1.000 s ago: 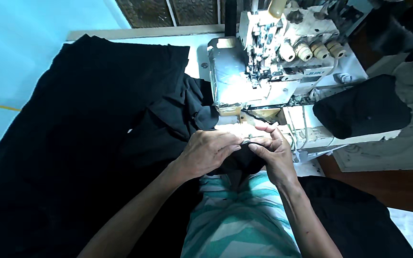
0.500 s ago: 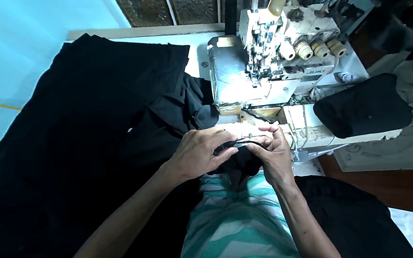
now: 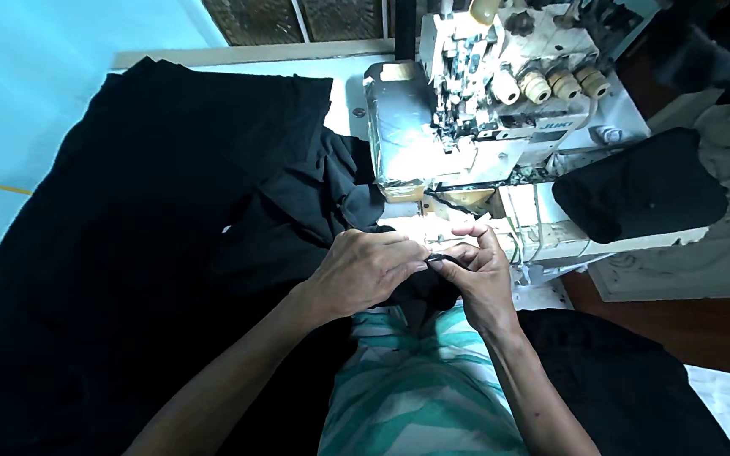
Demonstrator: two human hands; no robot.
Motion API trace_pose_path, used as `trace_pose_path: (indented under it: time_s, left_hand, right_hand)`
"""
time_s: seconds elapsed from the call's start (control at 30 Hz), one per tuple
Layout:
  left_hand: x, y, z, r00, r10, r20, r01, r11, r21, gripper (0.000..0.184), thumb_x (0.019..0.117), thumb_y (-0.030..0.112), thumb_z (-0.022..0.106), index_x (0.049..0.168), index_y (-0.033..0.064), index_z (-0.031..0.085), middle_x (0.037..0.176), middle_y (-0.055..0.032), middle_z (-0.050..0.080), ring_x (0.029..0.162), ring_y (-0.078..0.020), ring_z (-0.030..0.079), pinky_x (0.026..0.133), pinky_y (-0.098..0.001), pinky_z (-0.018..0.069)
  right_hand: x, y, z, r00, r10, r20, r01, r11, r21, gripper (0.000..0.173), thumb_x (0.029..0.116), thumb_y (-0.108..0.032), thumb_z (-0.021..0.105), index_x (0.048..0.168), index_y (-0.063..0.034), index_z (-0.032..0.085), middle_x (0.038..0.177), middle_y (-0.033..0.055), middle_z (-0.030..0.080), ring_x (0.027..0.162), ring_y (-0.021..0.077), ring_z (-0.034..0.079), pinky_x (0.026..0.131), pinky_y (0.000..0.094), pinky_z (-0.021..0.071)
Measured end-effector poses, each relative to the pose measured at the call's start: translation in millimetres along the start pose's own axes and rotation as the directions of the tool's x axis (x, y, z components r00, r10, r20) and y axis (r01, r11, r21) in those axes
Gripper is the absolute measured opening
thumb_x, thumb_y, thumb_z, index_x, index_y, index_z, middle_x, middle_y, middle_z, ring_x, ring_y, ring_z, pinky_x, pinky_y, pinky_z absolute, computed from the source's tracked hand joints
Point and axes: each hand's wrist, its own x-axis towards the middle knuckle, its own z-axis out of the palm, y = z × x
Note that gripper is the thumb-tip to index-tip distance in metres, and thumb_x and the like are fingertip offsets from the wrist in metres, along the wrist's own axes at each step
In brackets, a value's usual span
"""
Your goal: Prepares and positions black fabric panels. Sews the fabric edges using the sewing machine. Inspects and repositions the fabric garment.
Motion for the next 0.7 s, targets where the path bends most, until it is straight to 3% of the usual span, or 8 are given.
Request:
trace_pose_path:
  time_s: [0.17, 0.3, 0.7]
  left_hand:
    - [-2, -4, -3, 0.999, -0.012, 0.042, 0.011, 1.0, 0.025, 0.024, 0.0989, 0.026, 0.059, 0.102, 0.0099, 0.077, 0.075, 0.0015, 0.064, 0.062, -0.0086, 0.058, 0.053, -0.0248, 0.0448]
    - [3, -4, -5, 0.999, -0.018, 0.039, 0.015, 0.997, 0.071, 0.027, 0.0971, 0.032, 0.061, 0.103, 0.0105, 0.077, 0.072, 0.0015, 0.058, 0.057, -0.0093, 0.053, 0.05, -0.0256, 0.0401]
    - [7, 5, -4, 0.999, 0.01, 0.043, -0.013, 0.998, 0.066, 0.025, 0.0935, 0.03, 0.063, 0.101, 0.0115, 0.078, 0.071, 0.0011, 0.058, 0.058, -0.0093, 0.055, 0.049, -0.0253, 0.0401]
  right_hand:
    - [1, -1, -1, 0.999, 0.014, 0.029, -0.013, 0.999, -0.038, 0.051, 0.0787, 0.014, 0.072, 0.118, -0.0123, 0.053, 0.077, -0.003, 0.073, 0.069, 0.003, 0.069, 0.068, 0.0193, 0.0582]
    - [3, -4, -1, 0.998, 0.04, 0.05, -0.038, 0.999, -0.032, 0.051, 0.0781, 0.014, 0.071, 0.12, -0.0118, 0.056, 0.079, -0.0011, 0.074, 0.071, 0.0044, 0.071, 0.07, 0.0201, 0.0586]
    - [0, -6, 3, 0.997, 0.054, 0.064, -0.052, 0.998, -0.034, 0.052, 0.0769, 0.015, 0.069, 0.119, -0.012, 0.057, 0.075, -0.0021, 0.073, 0.067, 0.0031, 0.069, 0.067, 0.0189, 0.0581]
